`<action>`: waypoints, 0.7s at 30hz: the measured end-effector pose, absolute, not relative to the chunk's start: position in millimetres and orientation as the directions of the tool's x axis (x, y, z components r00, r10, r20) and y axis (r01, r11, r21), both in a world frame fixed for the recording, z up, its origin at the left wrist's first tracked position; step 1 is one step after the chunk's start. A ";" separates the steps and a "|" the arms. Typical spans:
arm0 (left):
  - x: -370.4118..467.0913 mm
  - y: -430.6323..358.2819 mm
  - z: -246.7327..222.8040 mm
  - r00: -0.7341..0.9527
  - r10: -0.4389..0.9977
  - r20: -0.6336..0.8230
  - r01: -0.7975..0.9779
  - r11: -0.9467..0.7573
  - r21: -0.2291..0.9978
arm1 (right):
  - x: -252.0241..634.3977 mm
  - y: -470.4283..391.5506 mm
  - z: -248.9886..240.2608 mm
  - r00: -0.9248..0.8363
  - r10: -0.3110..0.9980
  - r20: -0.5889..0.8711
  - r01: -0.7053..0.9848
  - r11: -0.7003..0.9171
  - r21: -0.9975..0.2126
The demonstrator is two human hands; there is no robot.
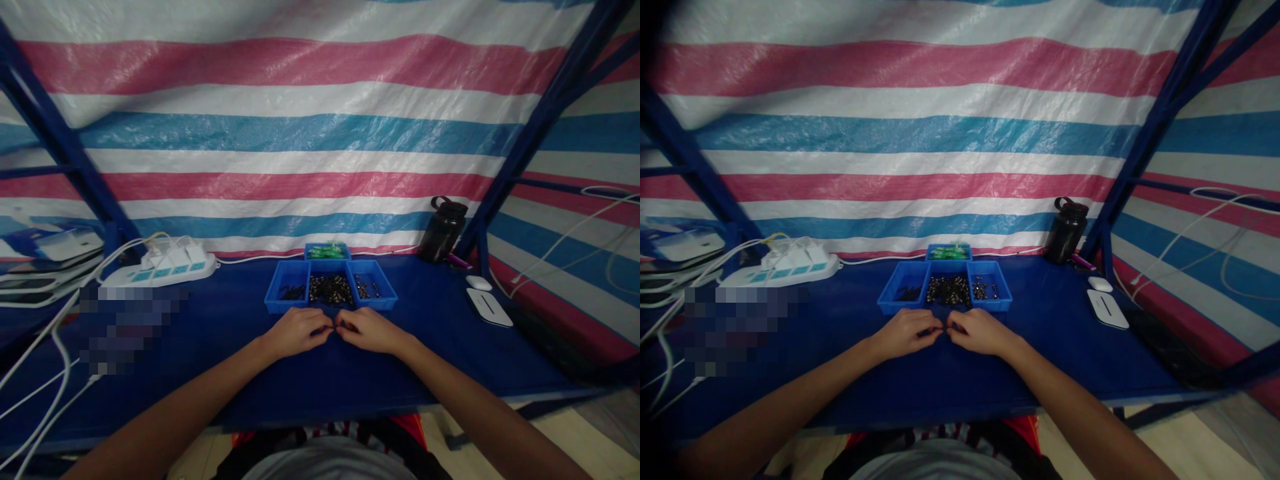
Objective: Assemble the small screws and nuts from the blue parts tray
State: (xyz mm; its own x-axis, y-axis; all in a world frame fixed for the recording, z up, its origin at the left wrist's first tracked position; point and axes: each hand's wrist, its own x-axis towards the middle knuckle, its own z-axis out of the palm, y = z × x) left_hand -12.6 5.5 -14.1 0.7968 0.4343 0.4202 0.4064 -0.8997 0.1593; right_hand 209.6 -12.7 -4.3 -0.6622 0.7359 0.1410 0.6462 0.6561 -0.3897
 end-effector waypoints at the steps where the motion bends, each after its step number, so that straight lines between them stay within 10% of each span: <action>1: -12.7 5.6 -14.1 0.799 0.434 0.417 0.408 -0.900 0.155 | 209.5 -12.7 -3.9 -0.658 0.740 0.139 0.649 0.652 -0.393; 21: -11.1 5.0 -14.7 0.775 0.514 0.368 0.493 -0.856 0.156 | 212.3 -10.0 -5.0 -0.614 0.769 0.180 0.639 0.617 -0.459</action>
